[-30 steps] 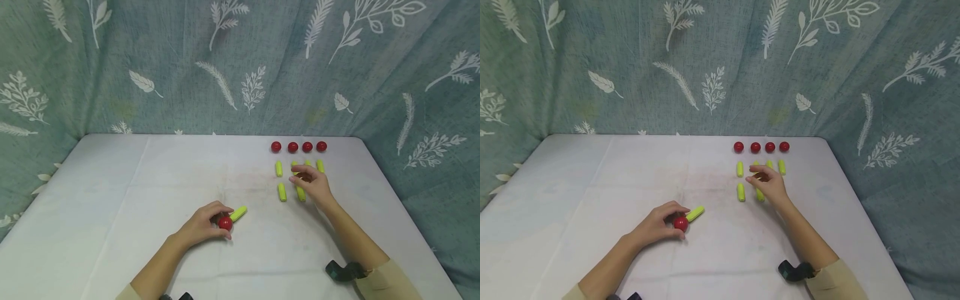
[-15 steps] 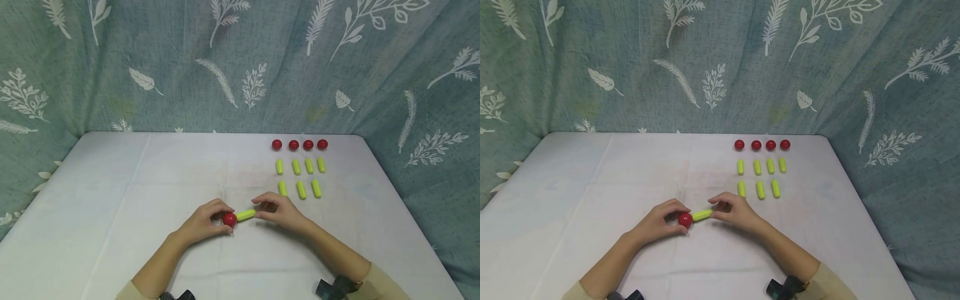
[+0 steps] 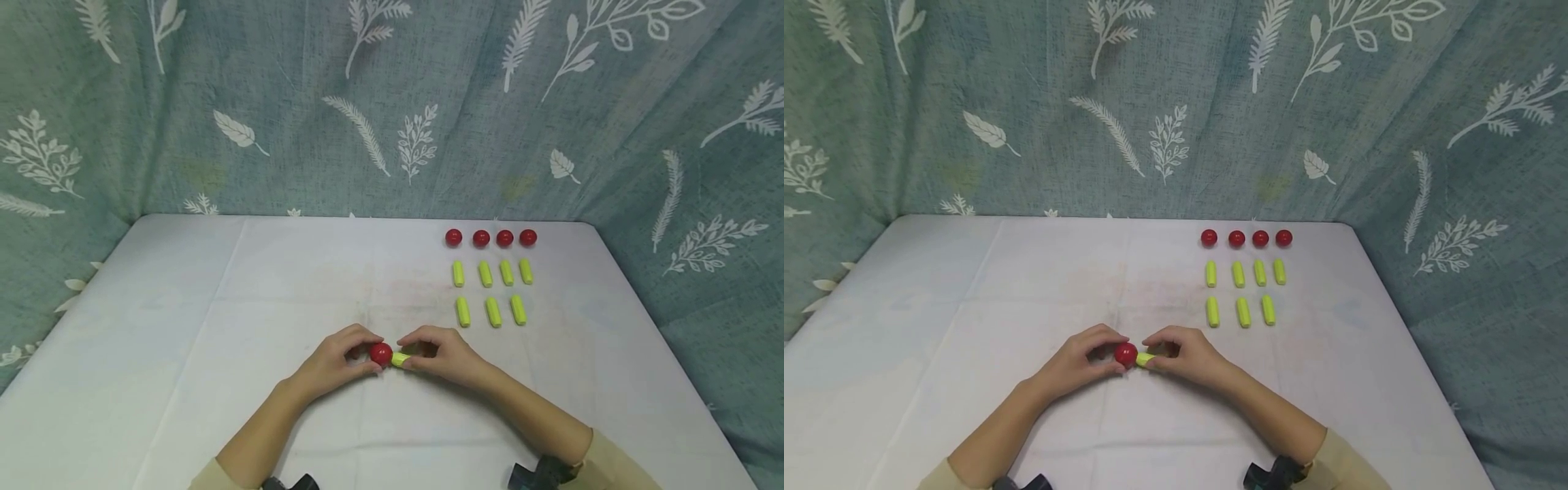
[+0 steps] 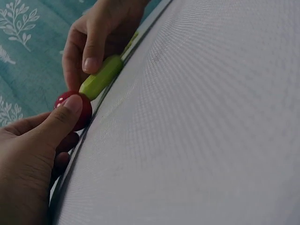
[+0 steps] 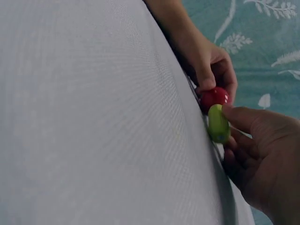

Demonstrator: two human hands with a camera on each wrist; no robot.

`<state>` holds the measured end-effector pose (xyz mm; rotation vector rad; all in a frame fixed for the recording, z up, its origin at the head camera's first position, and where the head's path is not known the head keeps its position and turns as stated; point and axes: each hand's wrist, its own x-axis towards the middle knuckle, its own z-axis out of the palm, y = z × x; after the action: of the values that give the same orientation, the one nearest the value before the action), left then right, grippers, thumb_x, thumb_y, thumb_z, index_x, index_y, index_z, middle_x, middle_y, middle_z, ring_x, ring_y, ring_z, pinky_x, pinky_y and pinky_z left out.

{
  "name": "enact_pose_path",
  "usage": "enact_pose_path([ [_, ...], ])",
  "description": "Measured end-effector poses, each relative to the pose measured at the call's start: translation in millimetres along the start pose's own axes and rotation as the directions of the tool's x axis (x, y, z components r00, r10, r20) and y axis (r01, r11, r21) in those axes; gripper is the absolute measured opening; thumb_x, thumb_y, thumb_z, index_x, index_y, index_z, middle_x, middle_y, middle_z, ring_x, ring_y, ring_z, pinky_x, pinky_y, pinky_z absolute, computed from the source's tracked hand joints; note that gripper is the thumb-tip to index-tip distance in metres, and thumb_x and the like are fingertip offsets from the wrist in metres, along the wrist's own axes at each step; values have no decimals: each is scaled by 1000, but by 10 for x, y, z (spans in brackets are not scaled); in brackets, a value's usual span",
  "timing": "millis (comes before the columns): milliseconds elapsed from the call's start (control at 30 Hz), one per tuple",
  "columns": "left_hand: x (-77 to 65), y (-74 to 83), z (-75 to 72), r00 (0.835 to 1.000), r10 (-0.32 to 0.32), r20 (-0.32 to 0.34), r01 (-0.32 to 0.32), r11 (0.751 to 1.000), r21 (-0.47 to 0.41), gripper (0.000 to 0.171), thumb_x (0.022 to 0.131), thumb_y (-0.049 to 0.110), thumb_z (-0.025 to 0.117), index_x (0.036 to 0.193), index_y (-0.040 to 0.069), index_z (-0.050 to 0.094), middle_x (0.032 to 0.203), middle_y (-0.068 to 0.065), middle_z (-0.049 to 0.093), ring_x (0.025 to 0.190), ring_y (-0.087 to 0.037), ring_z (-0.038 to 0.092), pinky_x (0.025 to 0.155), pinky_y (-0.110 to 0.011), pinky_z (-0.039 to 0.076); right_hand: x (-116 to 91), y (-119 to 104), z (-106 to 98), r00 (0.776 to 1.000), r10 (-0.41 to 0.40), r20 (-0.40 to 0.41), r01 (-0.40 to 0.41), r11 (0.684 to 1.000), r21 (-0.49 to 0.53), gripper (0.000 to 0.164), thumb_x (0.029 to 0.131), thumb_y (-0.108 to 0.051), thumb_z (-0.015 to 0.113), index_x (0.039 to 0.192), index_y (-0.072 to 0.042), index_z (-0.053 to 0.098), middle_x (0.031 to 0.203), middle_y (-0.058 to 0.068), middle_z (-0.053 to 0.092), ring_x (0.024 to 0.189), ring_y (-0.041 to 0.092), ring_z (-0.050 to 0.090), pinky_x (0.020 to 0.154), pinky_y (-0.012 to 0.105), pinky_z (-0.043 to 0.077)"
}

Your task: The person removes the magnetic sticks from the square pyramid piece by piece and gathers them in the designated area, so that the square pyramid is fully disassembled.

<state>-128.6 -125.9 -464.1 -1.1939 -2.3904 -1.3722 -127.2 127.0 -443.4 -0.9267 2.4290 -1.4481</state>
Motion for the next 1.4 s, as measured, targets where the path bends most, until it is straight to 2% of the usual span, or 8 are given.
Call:
enact_pose_path([
  [167,-1,4,14,999,-32,-37,32,999,5,37,75,15,79,108,9,64,95,2,64,78,-9,60,66,-21,50,41,-68,62,999,33,33,-35,998,43,41,81,-19,75,119,-7,62,105,7,66,69,3,56,62,20,49],
  [367,4,59,14,993,-99,-61,97,995,-34,26,76,10,77,99,9,66,90,1,68,76,-7,64,67,-21,53,106,-89,119,996,75,41,-78,994,78,48,80,-17,77,123,-7,60,89,7,63,68,6,54,61,19,48],
  [500,18,70,16,999,-52,-10,51,998,-33,26,80,5,73,106,7,67,96,-1,69,84,-10,65,73,-22,53,117,-92,124,985,167,48,-172,976,137,45,82,-15,74,124,-7,59,82,5,63,64,9,55,58,20,48],
  [700,52,160,12,999,-17,37,20,997,-70,33,78,2,75,109,-3,64,94,-12,66,78,-20,64,68,-30,54,108,-100,144,967,256,-11,-246,938,244,35,84,-13,72,115,-3,59,67,9,61,57,15,59,56,25,52],
  [833,17,80,46,998,-42,45,44,997,-56,40,73,14,81,109,4,65,91,-5,65,75,-16,60,66,-25,51,113,-58,184,946,314,-75,-274,904,328,37,82,-14,74,113,-2,55,65,13,63,54,13,61,57,27,54],
  [967,7,51,62,999,-8,49,10,1000,-25,44,71,26,83,109,11,65,92,2,62,75,-9,55,66,-20,48,122,-89,212,924,360,-128,-287,874,392,37,82,-7,72,111,1,51,65,18,63,52,15,61,57,27,55],
  [1133,5,29,77,997,42,59,-43,999,13,46,72,29,82,110,11,64,93,5,60,78,-6,54,69,-18,48,128,-65,229,921,363,-145,-277,867,414,38,82,-4,72,111,3,49,66,22,63,52,16,61,56,28,55],
  [1400,7,12,76,997,34,69,-34,999,4,46,72,29,82,111,12,64,95,7,60,79,-4,54,69,-18,49,117,-48,216,932,339,-129,-253,862,439,41,82,-10,73,112,2,48,67,19,64,53,13,61,58,28,56],
])
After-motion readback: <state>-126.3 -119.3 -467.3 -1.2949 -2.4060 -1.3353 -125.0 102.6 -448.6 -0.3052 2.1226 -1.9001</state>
